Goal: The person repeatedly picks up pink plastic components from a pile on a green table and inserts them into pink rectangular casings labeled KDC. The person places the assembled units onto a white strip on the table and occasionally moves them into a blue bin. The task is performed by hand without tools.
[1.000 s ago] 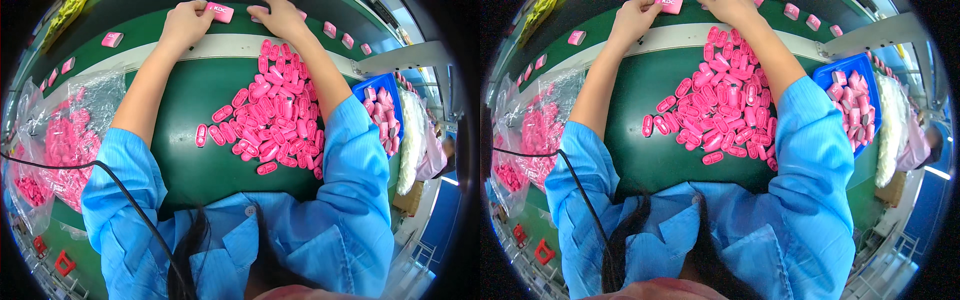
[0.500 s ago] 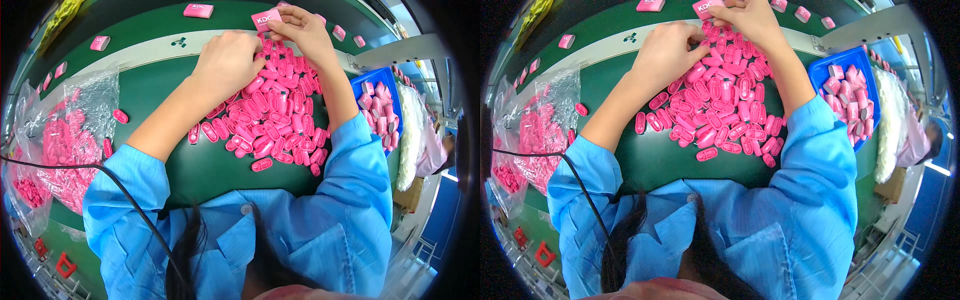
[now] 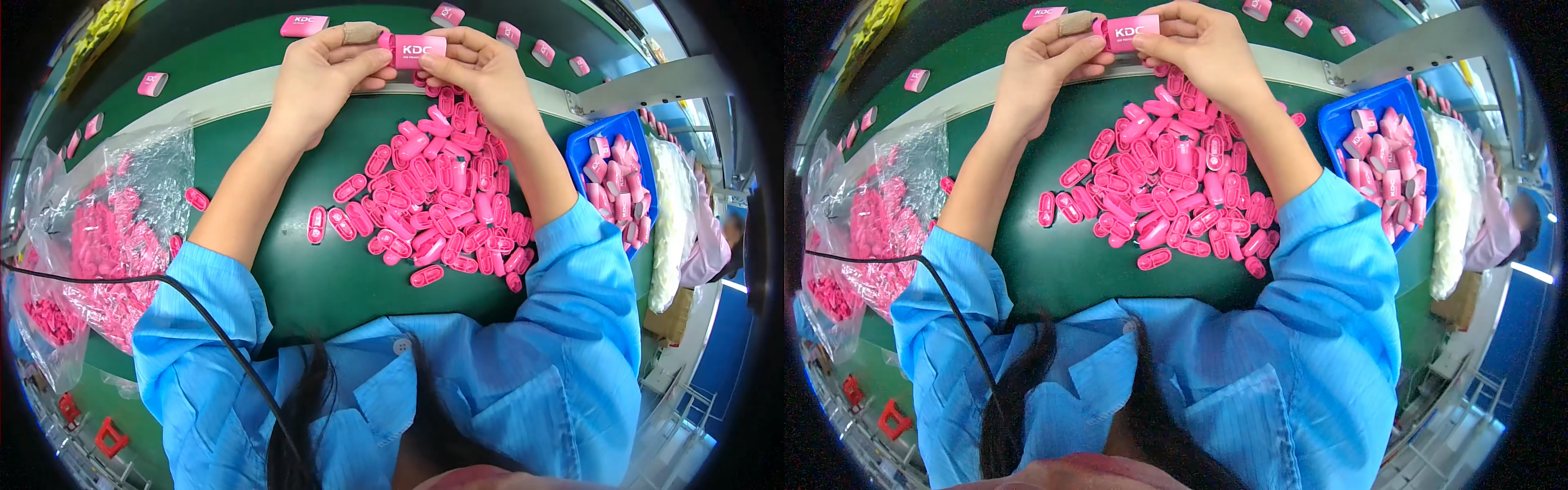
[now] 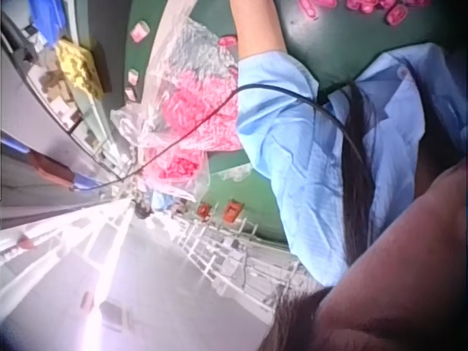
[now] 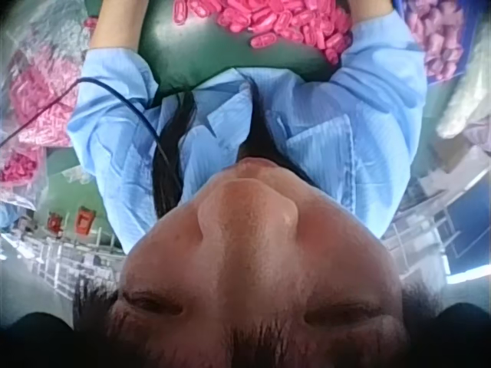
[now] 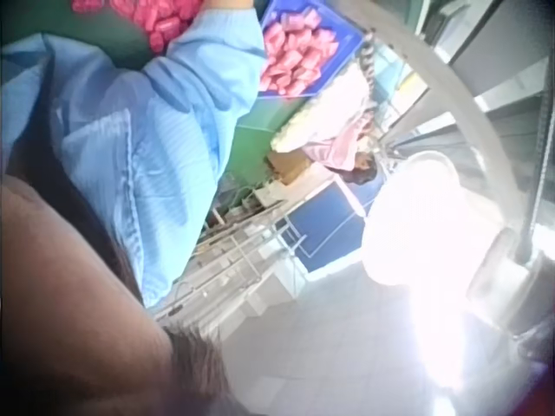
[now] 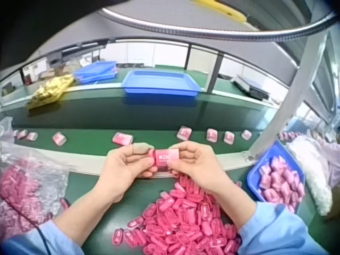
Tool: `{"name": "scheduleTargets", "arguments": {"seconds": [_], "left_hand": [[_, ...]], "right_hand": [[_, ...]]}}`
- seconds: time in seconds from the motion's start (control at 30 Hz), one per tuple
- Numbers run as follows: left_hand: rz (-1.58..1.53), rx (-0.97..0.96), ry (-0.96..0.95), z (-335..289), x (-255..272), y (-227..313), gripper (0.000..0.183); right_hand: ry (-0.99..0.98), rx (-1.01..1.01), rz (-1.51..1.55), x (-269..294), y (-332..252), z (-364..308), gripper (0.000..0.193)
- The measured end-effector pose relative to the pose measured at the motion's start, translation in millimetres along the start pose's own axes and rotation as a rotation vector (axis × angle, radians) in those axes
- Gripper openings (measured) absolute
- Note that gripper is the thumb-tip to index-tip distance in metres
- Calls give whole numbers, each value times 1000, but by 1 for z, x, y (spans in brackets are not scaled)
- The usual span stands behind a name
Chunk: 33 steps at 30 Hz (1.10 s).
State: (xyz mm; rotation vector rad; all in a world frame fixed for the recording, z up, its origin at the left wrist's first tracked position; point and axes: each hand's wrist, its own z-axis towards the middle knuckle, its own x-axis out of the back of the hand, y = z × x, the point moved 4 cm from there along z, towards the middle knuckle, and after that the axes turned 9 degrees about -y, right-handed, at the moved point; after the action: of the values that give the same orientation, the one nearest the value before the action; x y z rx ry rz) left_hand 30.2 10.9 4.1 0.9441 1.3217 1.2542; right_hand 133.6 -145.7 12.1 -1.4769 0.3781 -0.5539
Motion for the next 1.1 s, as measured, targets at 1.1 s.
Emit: {"name": "scheduleTargets", "arguments": {"seconds": [1.1], "left_hand": [[710, -243, 168, -20, -14, 22, 27]], "right_hand": [[8, 38, 60, -15, -14, -6, 23]]}}
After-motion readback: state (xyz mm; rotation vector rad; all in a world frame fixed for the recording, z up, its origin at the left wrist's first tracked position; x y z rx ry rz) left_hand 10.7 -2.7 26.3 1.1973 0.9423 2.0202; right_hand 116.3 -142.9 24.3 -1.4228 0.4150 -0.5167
